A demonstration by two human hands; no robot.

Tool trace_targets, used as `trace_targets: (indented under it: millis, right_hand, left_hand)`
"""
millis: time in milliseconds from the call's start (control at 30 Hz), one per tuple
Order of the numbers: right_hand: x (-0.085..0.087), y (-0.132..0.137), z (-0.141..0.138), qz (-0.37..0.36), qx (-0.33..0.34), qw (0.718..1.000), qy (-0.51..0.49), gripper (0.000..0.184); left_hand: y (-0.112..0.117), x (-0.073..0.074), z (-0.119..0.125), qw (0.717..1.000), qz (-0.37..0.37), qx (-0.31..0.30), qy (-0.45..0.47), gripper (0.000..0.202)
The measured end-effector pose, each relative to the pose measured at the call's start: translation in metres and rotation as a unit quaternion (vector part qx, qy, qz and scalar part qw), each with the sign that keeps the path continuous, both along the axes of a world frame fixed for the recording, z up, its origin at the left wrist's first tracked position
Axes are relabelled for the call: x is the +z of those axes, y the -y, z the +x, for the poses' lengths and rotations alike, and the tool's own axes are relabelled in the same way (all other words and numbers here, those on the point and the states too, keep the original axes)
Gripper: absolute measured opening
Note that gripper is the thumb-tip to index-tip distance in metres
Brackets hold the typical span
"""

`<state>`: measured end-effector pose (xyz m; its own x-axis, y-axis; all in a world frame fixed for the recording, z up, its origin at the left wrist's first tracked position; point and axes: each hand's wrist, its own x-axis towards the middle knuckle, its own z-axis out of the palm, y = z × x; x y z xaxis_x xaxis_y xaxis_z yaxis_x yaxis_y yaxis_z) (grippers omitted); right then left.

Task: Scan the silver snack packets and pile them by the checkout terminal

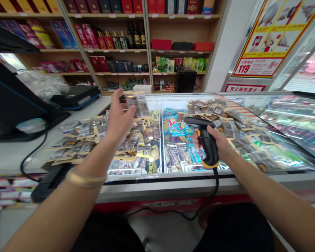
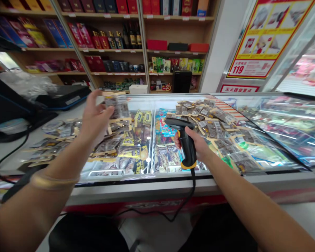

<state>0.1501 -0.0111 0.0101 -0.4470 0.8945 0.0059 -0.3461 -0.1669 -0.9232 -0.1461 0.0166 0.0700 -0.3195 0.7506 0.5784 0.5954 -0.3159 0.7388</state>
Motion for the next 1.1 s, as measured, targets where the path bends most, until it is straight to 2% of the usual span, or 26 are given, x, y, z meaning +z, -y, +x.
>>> trace_targets:
  millis: [67,167,200,267,367,433,567,667,733,800,867,933,1000,1100]
  right_hand:
    - [-0.001,-0.002,-0.023,-0.001,0.039,0.999,-0.005,0.042]
    - [-0.004,-0.005,-0.059,-0.010,0.091,0.996,-0.002,0.042]
    - [-0.004,-0.005,-0.070,-0.015,0.104,0.994,-0.004,0.042]
    - [-0.005,-0.005,-0.090,-0.021,0.121,0.992,-0.014,0.043]
    - [-0.004,-0.001,-0.111,-0.023,0.132,0.991,-0.026,0.044]
    - [-0.004,0.001,-0.119,-0.025,0.137,0.990,-0.027,0.044]
    - [-0.004,0.004,-0.118,-0.033,0.148,0.988,-0.013,0.044]
    - [-0.005,0.004,-0.113,-0.036,0.141,0.989,-0.010,0.046]
    - [-0.006,0.003,-0.111,-0.035,0.133,0.990,-0.017,0.045]
    - [-0.006,0.002,-0.110,-0.036,0.128,0.991,-0.028,0.044]
    - [-0.006,0.001,-0.107,-0.031,0.120,0.991,-0.052,0.044]
    - [-0.002,0.001,-0.100,-0.017,0.111,0.991,-0.071,0.044]
    - [0.003,0.003,-0.087,-0.002,0.094,0.992,-0.082,0.044]
    - [0.012,0.010,-0.053,0.020,0.054,0.995,-0.079,0.044]
  left_hand:
    - [0.010,0.008,-0.042,0.997,-0.002,0.025,0.072,0.067]
    - [0.026,0.013,-0.090,0.988,-0.045,0.099,0.112,0.055]
    - [0.032,0.012,-0.102,0.984,-0.082,0.120,0.100,0.052]
    - [0.041,0.006,-0.119,0.973,-0.174,0.152,0.014,0.049]
    - [0.049,-0.010,-0.133,0.934,-0.264,0.154,-0.187,0.057]
    - [0.049,-0.019,-0.136,0.906,-0.295,0.144,-0.266,0.066]
    - [0.042,-0.026,-0.132,0.868,-0.355,0.170,-0.305,0.072]
    - [0.040,-0.021,-0.130,0.862,-0.379,0.159,-0.297,0.072]
    - [0.043,-0.016,-0.129,0.871,-0.364,0.159,-0.290,0.070]
    - [0.047,-0.010,-0.124,0.886,-0.316,0.187,-0.284,0.069]
    - [0.053,-0.003,-0.115,0.904,-0.247,0.218,-0.272,0.067]
    - [0.057,0.004,-0.099,0.927,-0.160,0.217,-0.261,0.063]
    - [0.059,0.010,-0.078,0.946,-0.069,0.180,-0.262,0.059]
    - [0.055,0.014,-0.034,0.953,0.033,0.081,-0.290,0.054]
